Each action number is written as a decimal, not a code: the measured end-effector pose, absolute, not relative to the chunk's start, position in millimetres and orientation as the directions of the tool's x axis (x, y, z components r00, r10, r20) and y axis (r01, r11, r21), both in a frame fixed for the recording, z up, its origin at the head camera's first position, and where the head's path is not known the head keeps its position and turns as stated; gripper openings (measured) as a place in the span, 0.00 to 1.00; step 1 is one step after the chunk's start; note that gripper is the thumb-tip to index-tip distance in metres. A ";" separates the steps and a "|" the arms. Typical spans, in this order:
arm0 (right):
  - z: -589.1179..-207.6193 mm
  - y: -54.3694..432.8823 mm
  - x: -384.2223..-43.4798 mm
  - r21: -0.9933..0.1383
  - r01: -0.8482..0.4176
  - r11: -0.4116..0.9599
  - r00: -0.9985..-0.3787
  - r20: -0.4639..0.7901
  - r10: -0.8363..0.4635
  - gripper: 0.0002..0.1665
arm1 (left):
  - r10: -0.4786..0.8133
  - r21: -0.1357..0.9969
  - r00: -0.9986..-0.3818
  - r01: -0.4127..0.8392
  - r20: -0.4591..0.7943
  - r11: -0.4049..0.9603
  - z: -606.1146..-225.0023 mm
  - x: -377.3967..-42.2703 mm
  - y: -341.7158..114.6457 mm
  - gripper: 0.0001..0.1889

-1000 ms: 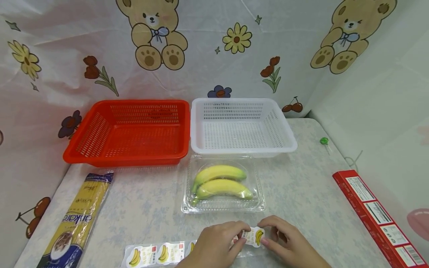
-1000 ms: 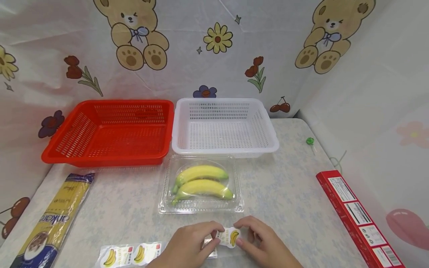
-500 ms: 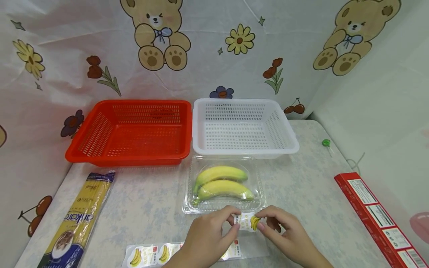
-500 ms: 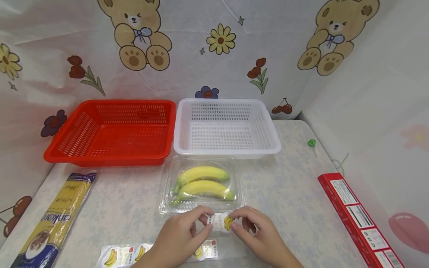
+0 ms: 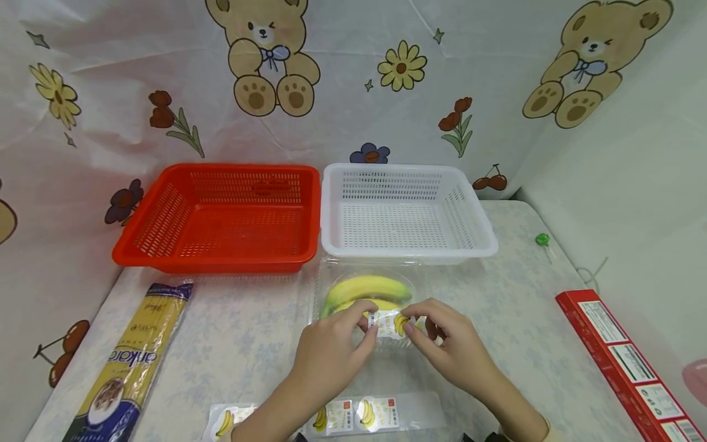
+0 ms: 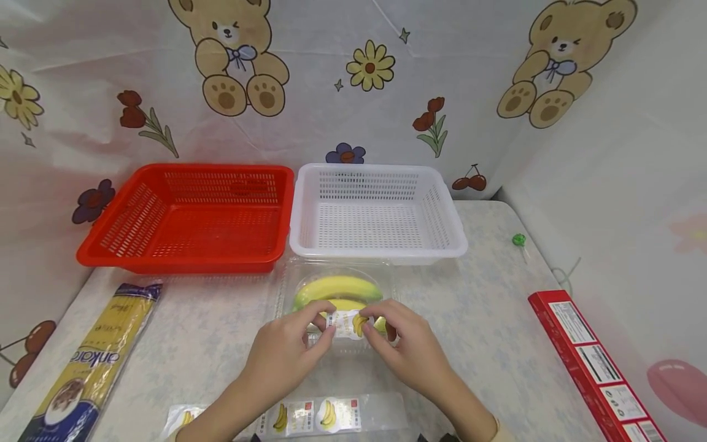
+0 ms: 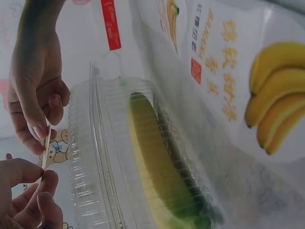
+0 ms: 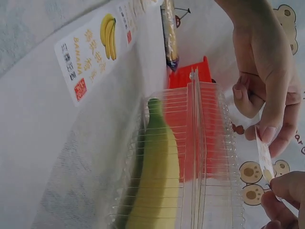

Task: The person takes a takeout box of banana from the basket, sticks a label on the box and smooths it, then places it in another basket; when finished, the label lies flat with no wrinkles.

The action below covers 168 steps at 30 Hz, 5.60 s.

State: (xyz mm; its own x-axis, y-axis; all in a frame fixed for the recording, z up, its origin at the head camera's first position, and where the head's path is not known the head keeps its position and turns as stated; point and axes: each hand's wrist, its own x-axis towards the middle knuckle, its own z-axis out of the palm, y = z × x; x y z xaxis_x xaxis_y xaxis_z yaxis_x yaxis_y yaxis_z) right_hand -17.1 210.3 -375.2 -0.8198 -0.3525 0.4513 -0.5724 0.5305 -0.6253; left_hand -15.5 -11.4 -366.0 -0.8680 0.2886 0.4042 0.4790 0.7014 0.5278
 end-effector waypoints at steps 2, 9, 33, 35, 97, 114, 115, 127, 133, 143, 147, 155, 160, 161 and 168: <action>-373.7 207.6 -23.8 -0.604 -0.571 0.556 -0.820 0.453 -0.350 0.15 | 0.284 0.519 -0.875 0.465 0.392 0.717 -366.1 -21.7 -12.2 0.13; -375.5 199.3 -43.9 -0.510 -0.579 0.636 -0.808 0.467 -0.360 0.14 | 0.267 0.493 -0.896 0.422 0.355 0.761 -370.1 -40.2 -14.2 0.14; -386.2 184.9 -72.3 -0.345 -0.510 0.788 -0.838 0.406 -0.365 0.17 | 0.242 0.408 -0.879 0.415 0.410 0.814 -382.2 -66.7 -13.6 0.13; -386.7 184.8 -72.5 -0.341 -0.512 0.788 -0.837 0.405 -0.369 0.17 | 0.243 0.405 -0.878 0.416 0.413 0.814 -382.5 -66.4 -13.6 0.13; -381.5 197.7 -69.3 -0.312 -0.542 0.781 -0.811 0.437 -0.389 0.13 | 0.225 0.367 -0.910 0.353 0.348 0.861 -384.0 -63.6 -27.4 0.09; -370.3 253.1 -77.2 -0.426 -0.421 0.801 -0.880 0.408 -0.245 0.26 | 0.086 0.517 -0.972 0.189 0.217 0.835 -383.9 -35.7 -59.5 0.23; -368.9 258.4 -80.0 -0.438 -0.394 0.808 -0.892 0.393 -0.222 0.27 | 0.078 0.523 -0.980 0.166 0.185 0.836 -384.7 -34.5 -61.1 0.24; -362.0 330.0 -125.1 -0.468 -0.081 0.880 -0.988 0.156 -0.008 0.50 | 0.099 0.596 -0.987 0.004 -0.126 0.803 -400.3 -29.8 -69.2 0.33; -367.2 350.3 -142.2 -0.488 -0.015 0.872 -0.995 0.092 0.035 0.56 | 0.140 0.688 -0.979 0.001 -0.146 0.725 -406.6 -30.6 -70.8 0.34; -384.1 365.8 -162.9 -0.544 0.013 0.839 -0.999 -0.035 -0.007 0.60 | 0.259 0.849 -0.930 -0.093 -0.261 0.521 -408.9 -33.9 -74.7 0.36; -388.4 368.2 -166.7 -0.557 -0.004 0.831 -0.996 -0.071 -0.052 0.58 | 0.289 0.877 -0.929 -0.071 -0.231 0.474 -408.2 -32.3 -75.5 0.37; -395.2 372.4 -169.6 -0.663 -0.050 0.747 -0.989 -0.074 -0.131 0.58 | 0.280 0.897 -0.933 -0.086 -0.224 0.433 -408.5 -24.4 -78.6 0.34; -396.0 372.7 -170.4 -0.704 -0.018 0.710 -0.984 -0.113 -0.138 0.58 | 0.275 0.900 -0.931 -0.107 -0.240 0.423 -407.4 -14.1 -81.6 0.32; -395.9 372.5 -170.5 -0.705 -0.010 0.709 -0.983 -0.124 -0.136 0.58 | 0.273 0.898 -0.932 -0.106 -0.240 0.428 -406.6 -11.8 -82.2 0.32; -394.9 370.5 -170.6 -0.691 0.029 0.722 -0.979 -0.166 -0.119 0.59 | 0.237 0.893 -0.924 -0.184 -0.299 0.410 -392.8 3.6 -86.6 0.31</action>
State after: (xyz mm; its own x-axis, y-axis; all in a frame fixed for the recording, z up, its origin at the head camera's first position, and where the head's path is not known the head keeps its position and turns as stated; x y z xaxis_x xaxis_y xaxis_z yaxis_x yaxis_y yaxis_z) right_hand -170.6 370.5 -394.9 -0.9790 -0.1192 -0.1657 0.0291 0.7219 -0.6914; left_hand 3.6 -86.6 -392.8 -0.9244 0.2370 -0.2990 -0.1836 0.4105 0.8932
